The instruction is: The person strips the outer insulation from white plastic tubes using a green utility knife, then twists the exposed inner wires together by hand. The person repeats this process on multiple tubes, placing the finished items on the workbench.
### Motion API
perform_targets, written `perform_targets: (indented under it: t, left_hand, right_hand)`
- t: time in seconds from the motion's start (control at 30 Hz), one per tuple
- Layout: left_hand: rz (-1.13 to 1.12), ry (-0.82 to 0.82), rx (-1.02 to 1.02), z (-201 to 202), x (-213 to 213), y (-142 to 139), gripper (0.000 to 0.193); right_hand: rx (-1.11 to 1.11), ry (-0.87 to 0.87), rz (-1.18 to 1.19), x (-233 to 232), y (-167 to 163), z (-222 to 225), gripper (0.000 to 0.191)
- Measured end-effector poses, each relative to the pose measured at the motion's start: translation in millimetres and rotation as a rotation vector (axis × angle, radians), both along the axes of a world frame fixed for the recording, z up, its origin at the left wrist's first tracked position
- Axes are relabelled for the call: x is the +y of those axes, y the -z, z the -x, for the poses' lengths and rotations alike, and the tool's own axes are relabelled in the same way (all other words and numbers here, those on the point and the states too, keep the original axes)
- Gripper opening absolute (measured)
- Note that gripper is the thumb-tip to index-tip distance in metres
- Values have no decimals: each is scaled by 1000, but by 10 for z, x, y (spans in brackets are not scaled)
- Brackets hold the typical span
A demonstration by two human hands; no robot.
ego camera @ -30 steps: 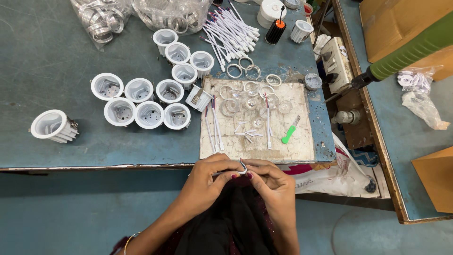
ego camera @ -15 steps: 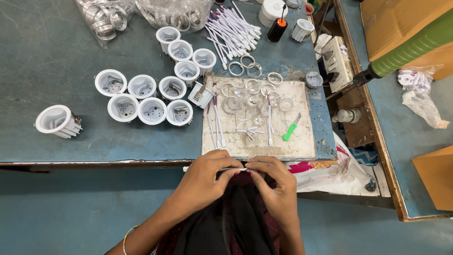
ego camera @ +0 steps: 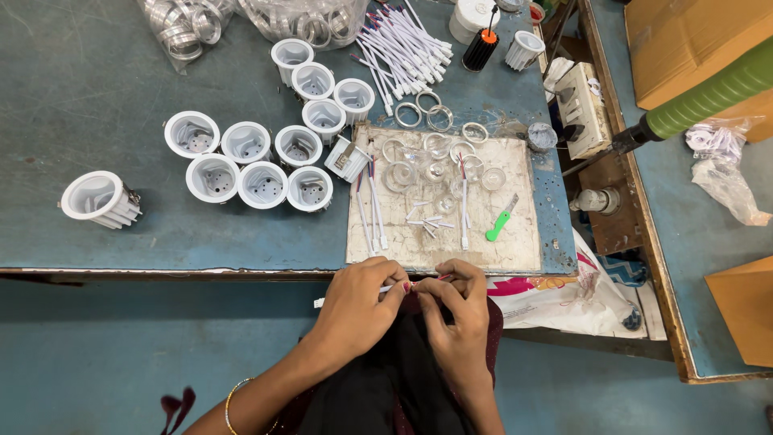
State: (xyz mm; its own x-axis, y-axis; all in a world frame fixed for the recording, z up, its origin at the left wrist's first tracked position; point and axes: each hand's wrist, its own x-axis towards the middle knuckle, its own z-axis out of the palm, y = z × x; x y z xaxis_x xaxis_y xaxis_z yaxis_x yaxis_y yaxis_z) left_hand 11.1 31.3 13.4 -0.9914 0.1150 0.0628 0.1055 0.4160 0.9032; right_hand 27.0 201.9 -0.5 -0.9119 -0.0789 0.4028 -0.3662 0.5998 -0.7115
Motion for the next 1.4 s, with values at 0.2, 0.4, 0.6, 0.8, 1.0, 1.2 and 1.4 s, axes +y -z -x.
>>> perform_targets:
  t: [0.2,0.4,0.6,0.8,1.0,1.2,1.4]
  left_hand:
    - [-209,114,-240,103,-51,350,18]
    - [-944,489,-949,320,-156,762,14]
    - [-1344,629,-1181,252,-157,860,16]
    - [-1411,411,-834,307,-610,686,18]
    - [-1049,266,-698,225,-482,636,20]
    - [-1068,185,-562,268,-191,679,24]
    - [-1297,-142,-331,246,-64,760,22]
  right_hand:
    - [248,-107,-237,53,45,40,26]
    - [469,-319,-341,242,27,112,31]
    - [622,-333,-361,356,73,140,24]
    - [473,145,55,620,148,180,14]
    - [-175,183,490,736,331,368,13]
    - [-11,72,277,406,468,938,22]
    - [-287,17,165,83,326,620,22]
